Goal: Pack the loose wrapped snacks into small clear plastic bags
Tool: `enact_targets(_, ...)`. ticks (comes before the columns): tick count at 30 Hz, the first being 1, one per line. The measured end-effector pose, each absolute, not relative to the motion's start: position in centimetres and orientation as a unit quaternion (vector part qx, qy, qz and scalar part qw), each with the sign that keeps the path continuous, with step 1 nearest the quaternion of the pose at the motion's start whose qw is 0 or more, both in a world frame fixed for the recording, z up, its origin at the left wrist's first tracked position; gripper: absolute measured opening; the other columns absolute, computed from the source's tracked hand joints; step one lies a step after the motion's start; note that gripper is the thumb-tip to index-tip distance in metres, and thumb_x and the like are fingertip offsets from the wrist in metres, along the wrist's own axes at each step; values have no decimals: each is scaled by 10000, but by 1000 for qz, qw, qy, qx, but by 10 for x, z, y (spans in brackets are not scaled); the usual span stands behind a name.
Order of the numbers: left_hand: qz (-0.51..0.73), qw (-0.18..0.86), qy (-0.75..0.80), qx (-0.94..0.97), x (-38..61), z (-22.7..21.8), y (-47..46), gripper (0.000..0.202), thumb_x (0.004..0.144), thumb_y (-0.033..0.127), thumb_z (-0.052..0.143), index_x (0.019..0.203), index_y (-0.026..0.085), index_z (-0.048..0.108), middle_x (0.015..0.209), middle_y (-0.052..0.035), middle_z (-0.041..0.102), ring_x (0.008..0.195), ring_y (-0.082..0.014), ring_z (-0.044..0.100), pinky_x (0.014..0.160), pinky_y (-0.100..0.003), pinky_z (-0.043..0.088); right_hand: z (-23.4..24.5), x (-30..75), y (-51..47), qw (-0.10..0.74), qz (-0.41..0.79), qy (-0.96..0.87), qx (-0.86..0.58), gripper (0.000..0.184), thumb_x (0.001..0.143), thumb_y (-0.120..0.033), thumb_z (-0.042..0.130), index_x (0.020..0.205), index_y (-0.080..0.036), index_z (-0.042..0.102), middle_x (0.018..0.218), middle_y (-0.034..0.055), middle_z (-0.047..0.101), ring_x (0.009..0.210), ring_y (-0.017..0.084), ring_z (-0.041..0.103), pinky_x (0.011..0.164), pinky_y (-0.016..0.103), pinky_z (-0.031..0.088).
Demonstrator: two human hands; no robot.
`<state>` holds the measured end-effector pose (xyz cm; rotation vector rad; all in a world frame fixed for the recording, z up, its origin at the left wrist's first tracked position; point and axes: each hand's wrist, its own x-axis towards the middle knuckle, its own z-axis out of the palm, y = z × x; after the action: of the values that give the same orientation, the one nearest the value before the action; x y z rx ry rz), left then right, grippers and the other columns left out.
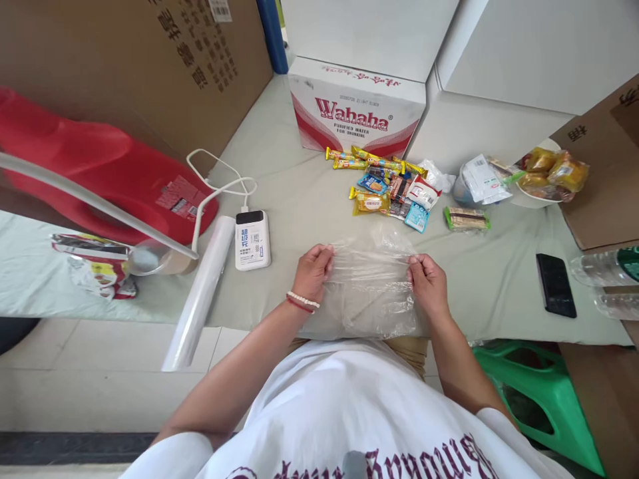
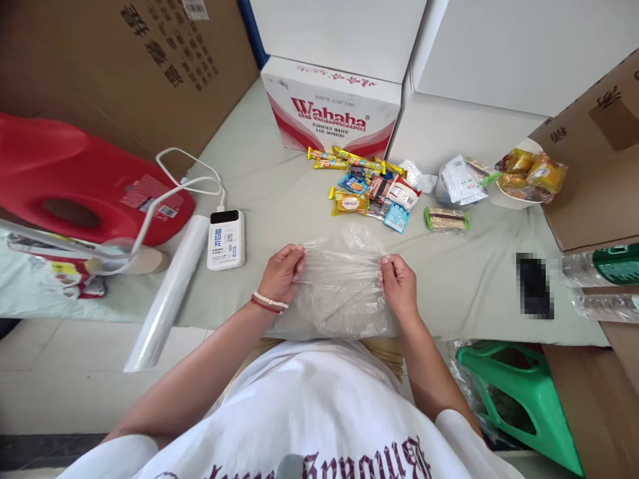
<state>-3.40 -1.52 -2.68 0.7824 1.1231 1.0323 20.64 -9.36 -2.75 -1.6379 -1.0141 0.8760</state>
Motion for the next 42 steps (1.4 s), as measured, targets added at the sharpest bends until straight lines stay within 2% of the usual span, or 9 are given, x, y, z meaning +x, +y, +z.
enact_targets(5, 537, 459, 618, 345, -58, -44, -20, 311, 811, 486, 704, 851, 211, 566, 608, 73, 472, 521, -98, 426, 492, -222, 343, -46, 206, -87, 409, 278, -470, -731, 396, 991, -574, 474, 827, -227, 573, 613, -36, 558, 554, 144, 488, 590, 263, 397)
enact_targets(11, 419, 114, 537, 723, -55, -26, -39, 168, 959, 318, 560, 1019, 208, 672, 1024, -84, 708, 1045, -227, 648, 963, -410, 481, -45, 204, -71, 288, 160, -555, -764, 405, 1022, -519, 366, 858, -227, 595, 627, 2, 589, 591, 187, 525, 639, 290, 370)
enact_targets(15, 183, 109, 452, 866, -44, -35, -42, 422, 1001, 383, 525, 1375, 221, 632, 1482, -167, 598, 1436, -345, 484, 1196, -613, 285, -47, 212, -74, 263, 136, -566, -770, 423, 1020, -503, 356, 995, -205, 655, 739, 46, 671, 675, 217, 598, 689, 309, 403)
enact_targets(19, 82, 103, 518, 845, -52, -52, -40, 674, 1005, 541, 471, 1600, 232, 396, 1686, -230, 294, 1541, -419, 330, 1176, -773, 165, -45, 237, -89, 235, 147, -531, -801, 415, 989, -500, 427, 1106, -187, 674, 855, 77, 722, 759, 243, 647, 732, 333, 453)
enact_targets(26, 44, 108, 532, 839, -55, -52, -42, 783, 1012, 615, 369, 1635, 148, 300, 1707, -199, 233, 1578, -374, 267, 1226, -747, 85, 7, 239, -7, 183, 7, -673, -717, 354, 1013, -359, 441, 1218, -198, 681, 1175, 147, 687, 1072, 281, 644, 887, 378, 506)
enact_targets(30, 33, 106, 535, 838, -55, -52, -40, 765, 1015, 606, 356, 1634, 160, 310, 1709, -167, 243, 1586, -359, 252, 1239, -730, 90, 18, 211, 79, 59, 25, -767, -638, 534, 925, -277, 595, 1450, -189, 555, 1441, 173, 573, 1319, 341, 526, 975, 431, 506)
enact_targets(34, 33, 106, 542, 833, -55, -52, -41, 760, 1016, 604, 351, 1639, 173, 299, 1712, -155, 240, 1589, -350, 246, 1248, -714, 88, 21, 203, 104, -37, 30, -772, -634, 503, 933, -224, 555, 1434, -179, 571, 1390, 185, 615, 1288, 367, 536, 964, 455, 508)
enact_targets(39, 42, 112, 539, 834, -55, -52, -42, 779, 1015, 617, 335, 1638, 152, 288, 1715, -150, 228, 1594, -334, 236, 1251, -714, 71, 60, 213, 43, 86, 30, -767, -635, 617, 950, -353, 581, 1522, -175, 435, 1373, 168, 637, 1185, 357, 606, 917, 430, 505)
enact_targets(42, 46, 117, 540, 832, -54, -53, -40, 773, 1013, 595, 354, 1637, 142, 288, 1711, -161, 238, 1592, -341, 243, 1249, -719, 70, 74, 201, -3, 59, 151, -823, -545, 523, 943, -408, 623, 1418, -211, 528, 1268, 111, 700, 1069, 288, 669, 868, 352, 501)
